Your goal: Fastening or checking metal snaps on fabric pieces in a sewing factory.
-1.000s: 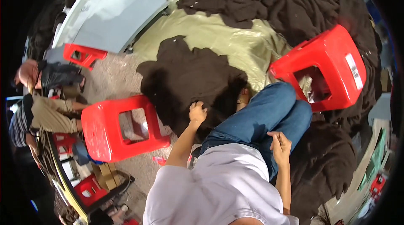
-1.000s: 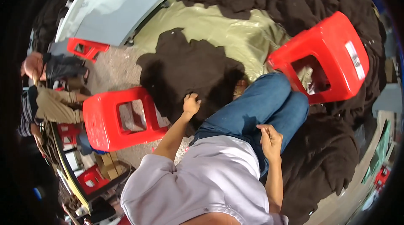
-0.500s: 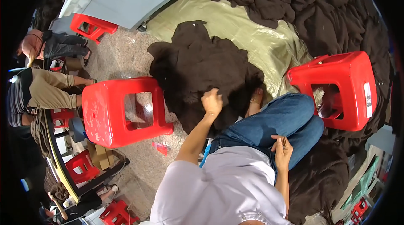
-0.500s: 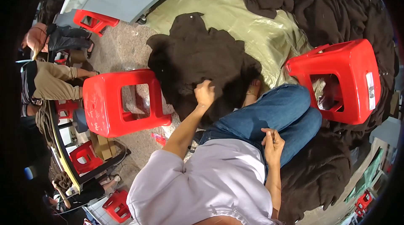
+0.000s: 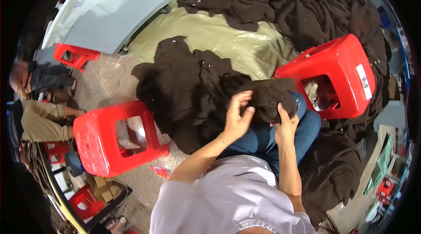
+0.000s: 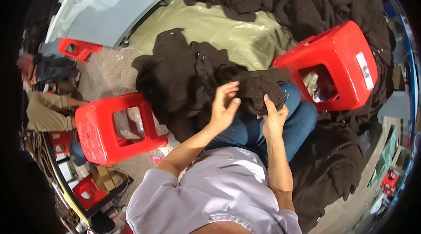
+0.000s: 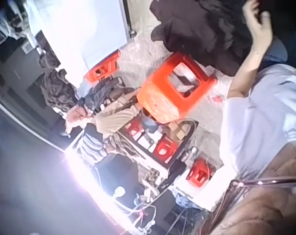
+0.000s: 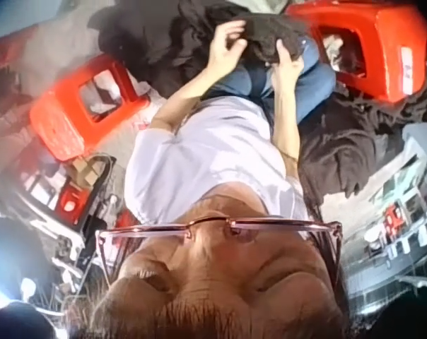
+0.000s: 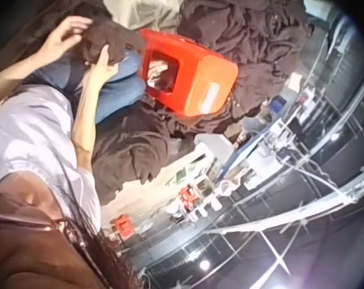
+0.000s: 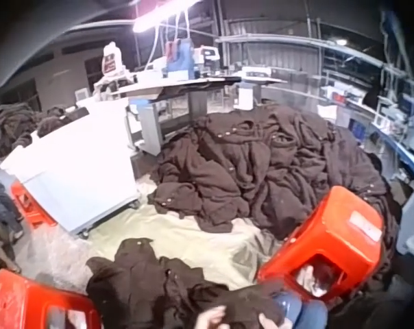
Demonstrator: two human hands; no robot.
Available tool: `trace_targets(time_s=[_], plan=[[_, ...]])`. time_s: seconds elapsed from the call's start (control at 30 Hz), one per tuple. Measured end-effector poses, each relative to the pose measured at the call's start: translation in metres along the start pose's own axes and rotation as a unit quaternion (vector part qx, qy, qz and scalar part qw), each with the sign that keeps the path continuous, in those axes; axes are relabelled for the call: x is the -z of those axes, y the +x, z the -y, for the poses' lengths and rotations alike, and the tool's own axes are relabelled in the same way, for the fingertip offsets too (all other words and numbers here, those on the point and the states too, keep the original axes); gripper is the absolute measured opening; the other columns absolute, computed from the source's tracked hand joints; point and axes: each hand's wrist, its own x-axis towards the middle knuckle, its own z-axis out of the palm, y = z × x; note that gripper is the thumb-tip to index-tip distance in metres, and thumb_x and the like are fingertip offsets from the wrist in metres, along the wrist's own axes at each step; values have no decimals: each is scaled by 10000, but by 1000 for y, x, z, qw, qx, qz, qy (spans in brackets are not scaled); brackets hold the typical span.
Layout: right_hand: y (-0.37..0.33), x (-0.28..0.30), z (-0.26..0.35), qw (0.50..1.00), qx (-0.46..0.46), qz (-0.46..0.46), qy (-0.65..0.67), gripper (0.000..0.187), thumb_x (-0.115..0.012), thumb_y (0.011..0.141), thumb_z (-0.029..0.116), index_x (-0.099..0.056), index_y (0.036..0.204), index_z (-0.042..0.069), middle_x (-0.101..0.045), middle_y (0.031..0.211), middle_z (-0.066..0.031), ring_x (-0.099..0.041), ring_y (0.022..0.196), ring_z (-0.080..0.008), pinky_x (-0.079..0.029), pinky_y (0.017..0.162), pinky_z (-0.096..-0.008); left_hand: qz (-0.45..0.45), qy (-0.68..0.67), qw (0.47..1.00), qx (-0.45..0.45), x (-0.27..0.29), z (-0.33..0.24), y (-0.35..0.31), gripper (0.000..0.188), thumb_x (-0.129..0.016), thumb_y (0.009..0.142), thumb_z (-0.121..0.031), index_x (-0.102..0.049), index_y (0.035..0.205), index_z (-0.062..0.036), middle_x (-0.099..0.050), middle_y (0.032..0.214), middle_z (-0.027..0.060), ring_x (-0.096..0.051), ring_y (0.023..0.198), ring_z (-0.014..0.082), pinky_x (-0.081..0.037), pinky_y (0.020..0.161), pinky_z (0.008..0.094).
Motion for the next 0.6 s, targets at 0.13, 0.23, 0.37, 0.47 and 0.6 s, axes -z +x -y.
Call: trace_targets(time_s=[0.13,0.23,0.37,0.47,0.6], plan=[[-9,18,47,999,29,26,21,242,-700,857,116,-633,1064,10,-683,960,-72,-667,763,-169,-526,572,-296,38,292,956,-6,26,47,-3,768,-624,692,53,-345,1403,-35,-347,1435,220,-341,1331,391,-291,1134,414],[-11,28,64,990,127,52,11,311,-698,839,76,-621,1124,-23,-682,1025,-97,-671,891,-191,-542,766,-324,6,303,952,35,24,68,3,857,-579,627,89,-303,1431,-24,-328,1448,226,-284,1366,403,-250,1152,411],[-11,62,70,968,192,126,-99,381,-687,776,-67,-611,1149,-60,-677,1048,-91,-653,954,-194,-503,893,-334,-54,196,977,61,37,100,19,510,-589,767,86,-529,1270,27,-626,1184,135,-584,1117,246,-423,1000,317],[3,124,50,903,312,263,-135,531,-702,670,-177,-548,1127,45,-598,1195,-130,-579,1136,-254,-458,987,-393,-79,-19,996,29,30,46,31,371,-519,805,111,-596,1161,39,-669,1068,54,-604,984,159,-465,925,289],[-30,197,30,967,204,61,-142,662,-625,623,-165,-483,1242,23,-595,1181,-170,-571,1157,-307,-437,1022,-432,85,153,984,37,43,-10,4,476,-529,655,137,-597,1114,36,-670,1017,85,-607,976,160,-476,898,283]])
